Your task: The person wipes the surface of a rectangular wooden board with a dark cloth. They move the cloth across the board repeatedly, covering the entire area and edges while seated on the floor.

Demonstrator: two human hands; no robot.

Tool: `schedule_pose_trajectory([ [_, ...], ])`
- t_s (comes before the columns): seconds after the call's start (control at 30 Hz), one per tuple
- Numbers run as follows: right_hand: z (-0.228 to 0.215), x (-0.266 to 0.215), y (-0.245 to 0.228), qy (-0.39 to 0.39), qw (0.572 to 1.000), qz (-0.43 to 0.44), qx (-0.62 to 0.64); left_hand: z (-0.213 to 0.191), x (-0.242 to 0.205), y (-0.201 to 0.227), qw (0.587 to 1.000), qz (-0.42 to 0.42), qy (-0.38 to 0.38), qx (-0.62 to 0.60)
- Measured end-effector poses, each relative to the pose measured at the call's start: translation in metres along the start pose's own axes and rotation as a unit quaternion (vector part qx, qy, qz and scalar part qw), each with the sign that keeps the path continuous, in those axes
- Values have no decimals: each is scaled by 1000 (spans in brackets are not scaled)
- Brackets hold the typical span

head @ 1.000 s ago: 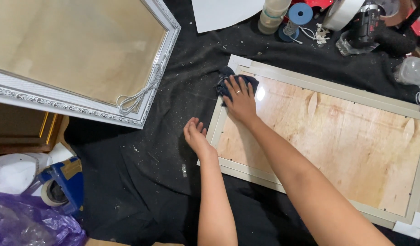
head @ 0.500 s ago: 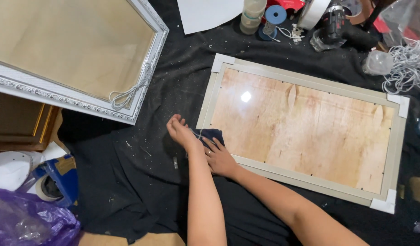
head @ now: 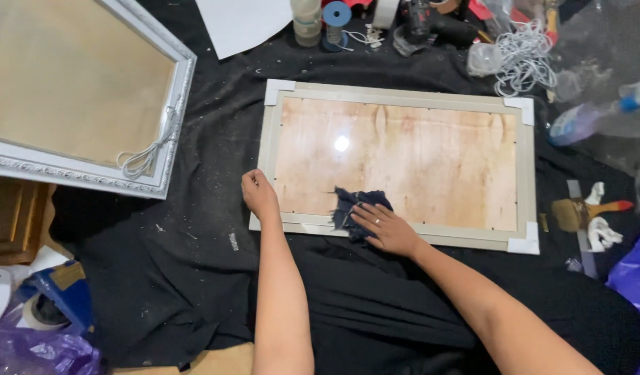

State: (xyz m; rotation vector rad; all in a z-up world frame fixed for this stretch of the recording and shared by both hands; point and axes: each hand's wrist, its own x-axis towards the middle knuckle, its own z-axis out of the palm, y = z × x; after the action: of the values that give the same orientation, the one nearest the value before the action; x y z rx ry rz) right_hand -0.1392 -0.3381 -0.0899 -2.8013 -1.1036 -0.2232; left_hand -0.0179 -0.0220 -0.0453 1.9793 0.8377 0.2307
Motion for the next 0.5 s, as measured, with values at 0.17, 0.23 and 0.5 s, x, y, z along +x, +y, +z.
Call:
schedule_pose_trajectory([
  [0.17,7,-62,-9,-18,958,284,-22,19,-20,5,998,21,-57,34],
  [0.23,20,-72,-14,-25,910,415,-12,22,-24,2,995,33,-72,55],
  [0.5,83,-153,69,143,625,744,-189,24,-23,-18,982,104,-67,144],
])
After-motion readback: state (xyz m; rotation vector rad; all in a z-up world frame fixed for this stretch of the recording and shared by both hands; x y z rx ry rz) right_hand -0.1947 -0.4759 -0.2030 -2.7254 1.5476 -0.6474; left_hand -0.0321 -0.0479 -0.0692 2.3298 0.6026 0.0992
